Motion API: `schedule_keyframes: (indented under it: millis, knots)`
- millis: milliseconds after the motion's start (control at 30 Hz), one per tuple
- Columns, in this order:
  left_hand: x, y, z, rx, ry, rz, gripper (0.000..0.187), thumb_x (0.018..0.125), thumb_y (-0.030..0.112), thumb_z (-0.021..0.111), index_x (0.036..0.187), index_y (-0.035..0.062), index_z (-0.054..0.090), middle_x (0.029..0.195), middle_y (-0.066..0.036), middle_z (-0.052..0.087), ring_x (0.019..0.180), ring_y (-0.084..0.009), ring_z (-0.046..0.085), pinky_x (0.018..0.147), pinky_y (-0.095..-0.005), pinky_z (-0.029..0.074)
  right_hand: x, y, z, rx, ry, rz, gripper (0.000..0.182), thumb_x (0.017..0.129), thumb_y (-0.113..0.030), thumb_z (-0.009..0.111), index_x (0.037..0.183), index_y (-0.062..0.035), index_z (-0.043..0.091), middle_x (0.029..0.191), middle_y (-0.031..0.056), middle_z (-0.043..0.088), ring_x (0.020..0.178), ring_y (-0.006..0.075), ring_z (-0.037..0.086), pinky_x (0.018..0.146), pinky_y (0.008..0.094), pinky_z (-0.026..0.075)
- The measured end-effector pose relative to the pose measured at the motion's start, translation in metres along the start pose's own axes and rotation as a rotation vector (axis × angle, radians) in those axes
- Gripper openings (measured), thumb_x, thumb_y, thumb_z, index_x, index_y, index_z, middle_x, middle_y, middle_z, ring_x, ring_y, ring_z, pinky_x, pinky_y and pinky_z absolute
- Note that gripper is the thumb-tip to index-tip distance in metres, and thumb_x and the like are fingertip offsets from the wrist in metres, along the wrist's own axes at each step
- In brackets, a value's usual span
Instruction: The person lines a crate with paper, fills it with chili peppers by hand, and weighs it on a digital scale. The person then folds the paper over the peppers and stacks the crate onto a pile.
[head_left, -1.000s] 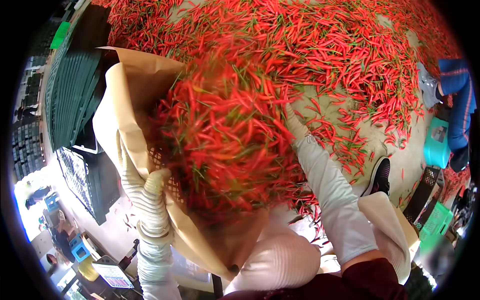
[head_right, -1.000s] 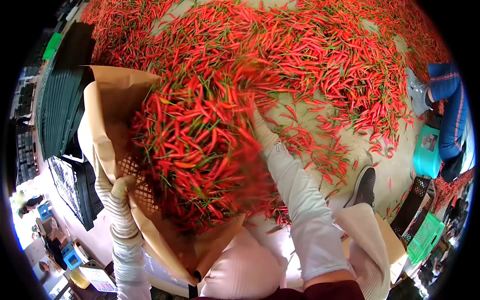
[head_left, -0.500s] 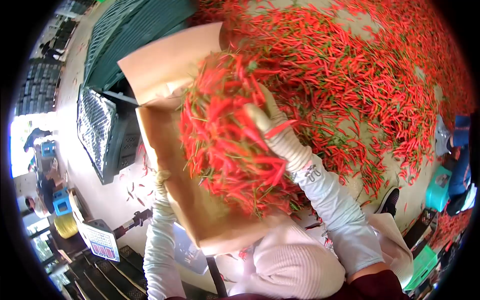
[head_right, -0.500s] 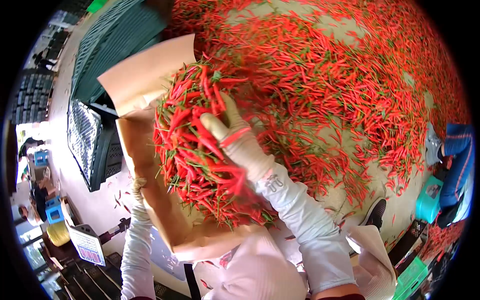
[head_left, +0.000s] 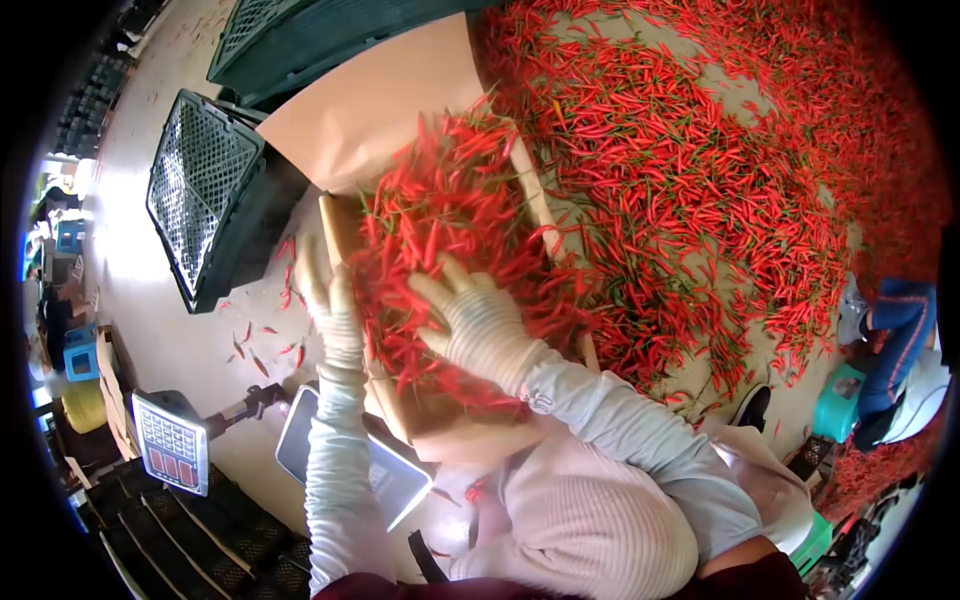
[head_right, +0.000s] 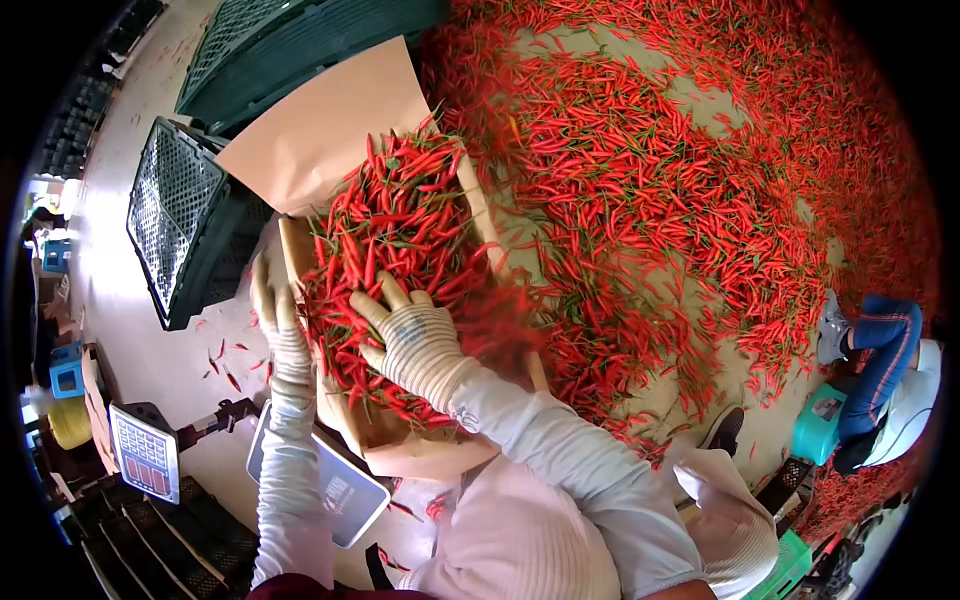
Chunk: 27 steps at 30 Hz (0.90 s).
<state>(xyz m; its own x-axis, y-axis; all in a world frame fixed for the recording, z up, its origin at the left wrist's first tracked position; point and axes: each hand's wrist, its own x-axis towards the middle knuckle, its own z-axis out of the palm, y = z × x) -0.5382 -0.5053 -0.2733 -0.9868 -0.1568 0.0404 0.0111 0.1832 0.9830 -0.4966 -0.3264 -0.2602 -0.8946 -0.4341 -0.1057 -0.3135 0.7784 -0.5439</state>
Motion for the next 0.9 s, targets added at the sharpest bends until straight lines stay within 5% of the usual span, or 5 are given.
schedule_keyframes:
  millis: [133,267,533,667,900]
  knots:
    - [0.016,-0.005,0.039,1.067,-0.349,0.298,0.070,0.071,0.034,0.071,0.136,0.0229,0.047,0.143,-0.018,0.037,0.136,-0.0385,0.028,0.103,-0.0682,0.025,-0.026,-0.027,-0.003,-0.147,-0.130,-0.121,0.057,0.078,-0.048,0.064,0.130,-0.0285,0.054,0.138,0.0096,0.045,0.117,0.0320,0.048,0.088,0.0544,0.044]
    - [0.016,-0.038,0.019,0.819,-0.262,0.141,0.065,0.067,0.012,0.068,0.130,0.0170,0.053,0.142,-0.021,0.038,0.129,-0.0418,0.037,0.106,-0.0465,0.036,-0.076,-0.007,-0.011,-0.288,-0.098,-0.068,0.061,0.069,-0.051,0.072,0.124,-0.0282,0.059,0.141,0.0056,0.042,0.129,0.0376,0.033,0.093,0.0613,0.035]
    - [0.001,-0.073,0.028,0.760,-0.073,0.244,0.064,0.072,0.006,0.059,0.135,0.0102,0.047,0.142,-0.030,0.033,0.129,-0.0458,0.037,0.105,-0.0483,0.036,-0.081,0.003,0.063,-0.088,-0.244,-0.476,0.038,0.076,-0.032,0.068,0.112,-0.0222,0.064,0.124,-0.0002,0.053,0.102,0.0291,0.051,0.071,0.0390,0.050]
    - [0.050,-0.089,0.039,0.788,0.035,0.088,0.064,0.077,0.012,0.060,0.139,0.0175,0.044,0.142,-0.028,0.034,0.130,-0.0452,0.034,0.105,-0.0509,0.034,-0.036,-0.018,0.089,0.004,-0.602,-0.545,0.049,0.073,-0.018,0.066,0.121,-0.0159,0.060,0.131,0.0042,0.050,0.100,0.0300,0.053,0.086,0.0380,0.047]
    - [0.065,-0.106,0.044,0.885,0.132,0.019,0.066,0.079,0.012,0.055,0.142,0.0177,0.037,0.143,-0.024,0.034,0.123,-0.0461,0.040,0.101,-0.0514,0.038,-0.038,-0.015,0.039,-0.005,-0.266,-0.516,0.028,0.079,-0.022,0.064,0.106,-0.0159,0.064,0.125,0.0091,0.058,0.082,0.0256,0.061,0.068,0.0406,0.052]
